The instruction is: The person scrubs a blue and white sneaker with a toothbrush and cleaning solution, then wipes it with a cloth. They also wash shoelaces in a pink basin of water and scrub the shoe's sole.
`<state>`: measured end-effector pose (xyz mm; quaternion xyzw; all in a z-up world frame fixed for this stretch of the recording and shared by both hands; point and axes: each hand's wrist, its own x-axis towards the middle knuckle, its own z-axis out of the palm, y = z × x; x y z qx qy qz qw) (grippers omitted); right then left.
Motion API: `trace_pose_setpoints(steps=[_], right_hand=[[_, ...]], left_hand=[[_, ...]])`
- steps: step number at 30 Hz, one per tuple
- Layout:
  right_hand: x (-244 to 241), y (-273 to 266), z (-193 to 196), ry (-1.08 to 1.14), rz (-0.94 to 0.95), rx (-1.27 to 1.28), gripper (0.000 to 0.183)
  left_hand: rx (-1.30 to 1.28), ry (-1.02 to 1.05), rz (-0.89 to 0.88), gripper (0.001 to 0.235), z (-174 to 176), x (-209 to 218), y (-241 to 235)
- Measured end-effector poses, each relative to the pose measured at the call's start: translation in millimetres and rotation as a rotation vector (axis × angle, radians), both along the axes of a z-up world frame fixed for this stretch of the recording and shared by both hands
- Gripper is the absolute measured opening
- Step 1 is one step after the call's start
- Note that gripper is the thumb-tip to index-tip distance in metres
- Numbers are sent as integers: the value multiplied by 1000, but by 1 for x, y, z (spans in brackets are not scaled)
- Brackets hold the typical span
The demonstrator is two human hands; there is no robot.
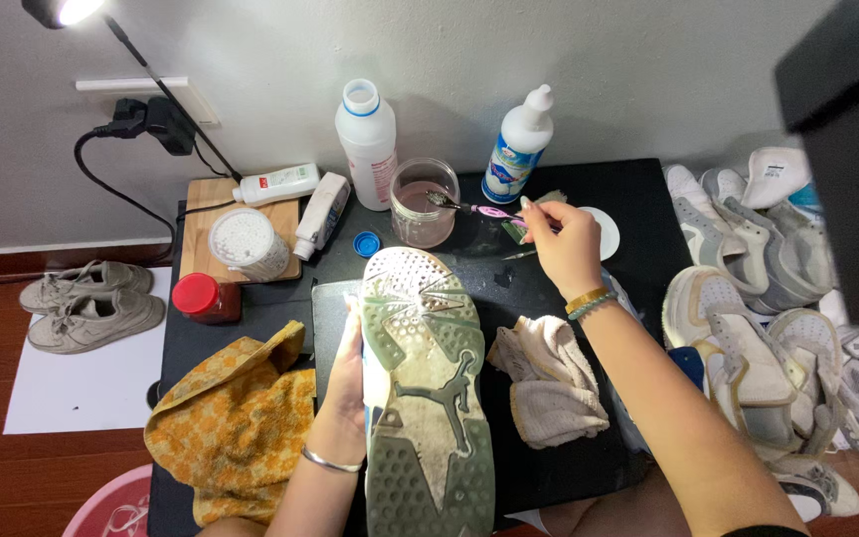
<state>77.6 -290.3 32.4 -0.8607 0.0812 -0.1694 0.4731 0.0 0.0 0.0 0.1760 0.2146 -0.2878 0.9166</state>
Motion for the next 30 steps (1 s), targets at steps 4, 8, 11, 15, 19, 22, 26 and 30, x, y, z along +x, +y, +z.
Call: trace_pose_setpoints(steps=[4, 8, 11, 15, 19, 22, 26, 30], right_hand=[[1, 1, -10, 68, -53, 146, 30], [-1, 0, -17, 52, -43, 250, 27], [-9, -2, -4, 54, -37, 502, 23], [-58, -3, 33, 73, 78, 666, 22], [-130, 6, 62, 261, 43, 681, 24], [-174, 16, 69, 390, -7, 736, 26], [-221, 36, 83, 452, 98, 381, 20], [-250, 63, 110, 144, 362, -201, 33]], left_hand=[[-65, -25, -44, 60, -1, 4, -1], [-54, -35, -47, 58, -8, -2, 2], [-68, -69, -57, 58, -7, 6, 5], [-80, -91, -63, 61, -1, 1, 6], [-186, -135, -121, 66, 6, -2, 7], [-138, -162, -144, 66, 6, -5, 6], [-45, -240, -169, 64, 17, -10, 3], [-53, -326, -221, 76, 31, -20, 14]])
